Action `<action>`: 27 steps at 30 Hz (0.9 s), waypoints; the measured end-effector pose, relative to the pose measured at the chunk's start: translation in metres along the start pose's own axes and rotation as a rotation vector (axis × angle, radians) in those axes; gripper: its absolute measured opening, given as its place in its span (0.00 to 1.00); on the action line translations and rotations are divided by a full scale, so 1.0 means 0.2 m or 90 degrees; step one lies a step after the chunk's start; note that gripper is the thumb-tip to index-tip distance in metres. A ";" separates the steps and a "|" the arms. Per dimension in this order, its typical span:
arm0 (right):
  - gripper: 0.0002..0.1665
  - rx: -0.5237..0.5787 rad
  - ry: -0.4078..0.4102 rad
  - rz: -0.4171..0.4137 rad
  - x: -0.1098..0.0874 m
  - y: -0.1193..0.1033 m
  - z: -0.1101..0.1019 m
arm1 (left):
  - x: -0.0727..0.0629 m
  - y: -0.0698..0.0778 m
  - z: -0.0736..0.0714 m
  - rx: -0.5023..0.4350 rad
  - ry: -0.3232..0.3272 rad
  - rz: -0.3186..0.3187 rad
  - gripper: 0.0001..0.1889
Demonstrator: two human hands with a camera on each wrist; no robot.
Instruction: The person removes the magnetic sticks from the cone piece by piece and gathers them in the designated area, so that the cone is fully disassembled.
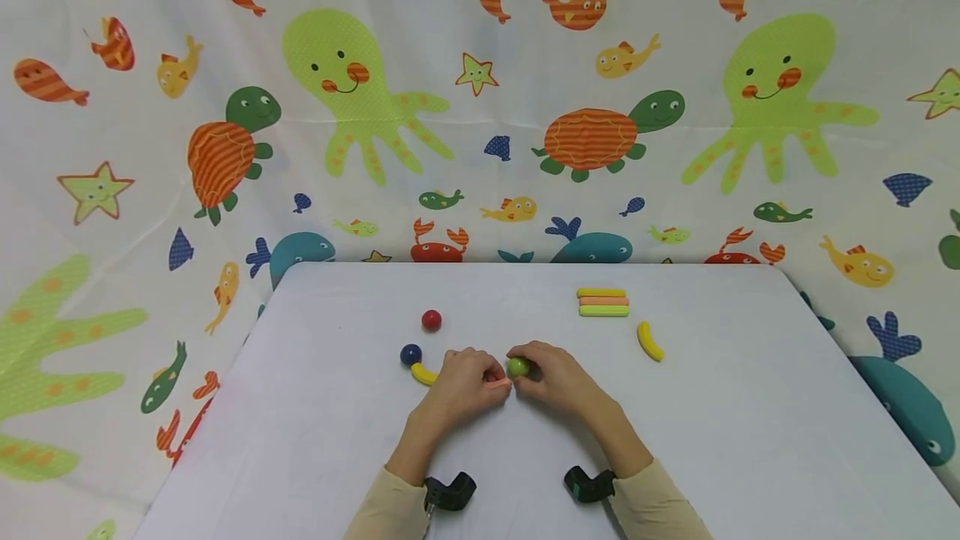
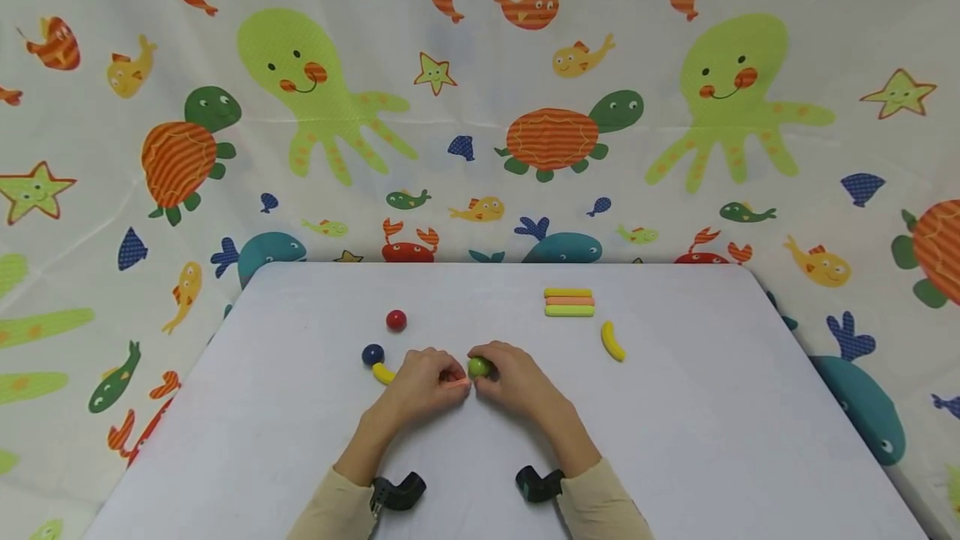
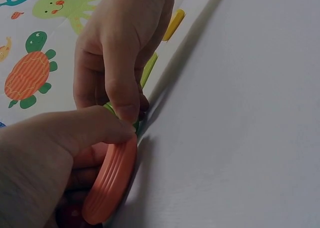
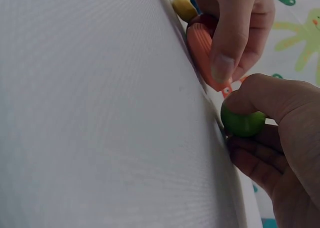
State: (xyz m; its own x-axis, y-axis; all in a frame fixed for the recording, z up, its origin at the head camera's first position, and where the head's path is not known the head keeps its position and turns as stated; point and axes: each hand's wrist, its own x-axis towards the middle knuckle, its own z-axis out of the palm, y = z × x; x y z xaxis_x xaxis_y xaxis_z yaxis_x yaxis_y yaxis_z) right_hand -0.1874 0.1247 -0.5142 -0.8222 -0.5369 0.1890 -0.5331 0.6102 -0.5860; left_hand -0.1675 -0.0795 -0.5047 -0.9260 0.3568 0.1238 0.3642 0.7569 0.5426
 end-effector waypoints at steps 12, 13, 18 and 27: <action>0.23 0.006 -0.030 0.026 0.00 -0.02 -0.02 | -0.01 0.01 0.00 0.000 0.003 -0.007 0.06; 0.23 0.006 -0.033 0.029 0.00 -0.02 -0.02 | -0.02 0.01 0.00 0.002 0.004 -0.008 0.06; 0.24 0.007 -0.034 0.030 0.00 -0.05 -0.03 | -0.02 0.01 0.01 0.007 0.010 -0.004 0.06; 0.24 -0.015 -0.012 0.025 0.01 -0.06 -0.09 | -0.02 0.01 0.03 0.012 0.009 -0.006 0.06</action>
State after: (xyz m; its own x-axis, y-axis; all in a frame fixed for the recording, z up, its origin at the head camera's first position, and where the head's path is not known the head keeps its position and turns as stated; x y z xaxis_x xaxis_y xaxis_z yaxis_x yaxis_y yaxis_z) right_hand -0.1857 0.1274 -0.4935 -0.8386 -0.5231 0.1518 -0.5058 0.6444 -0.5736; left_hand -0.1621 -0.0765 -0.5088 -0.9304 0.3425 0.1305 0.3575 0.7701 0.5283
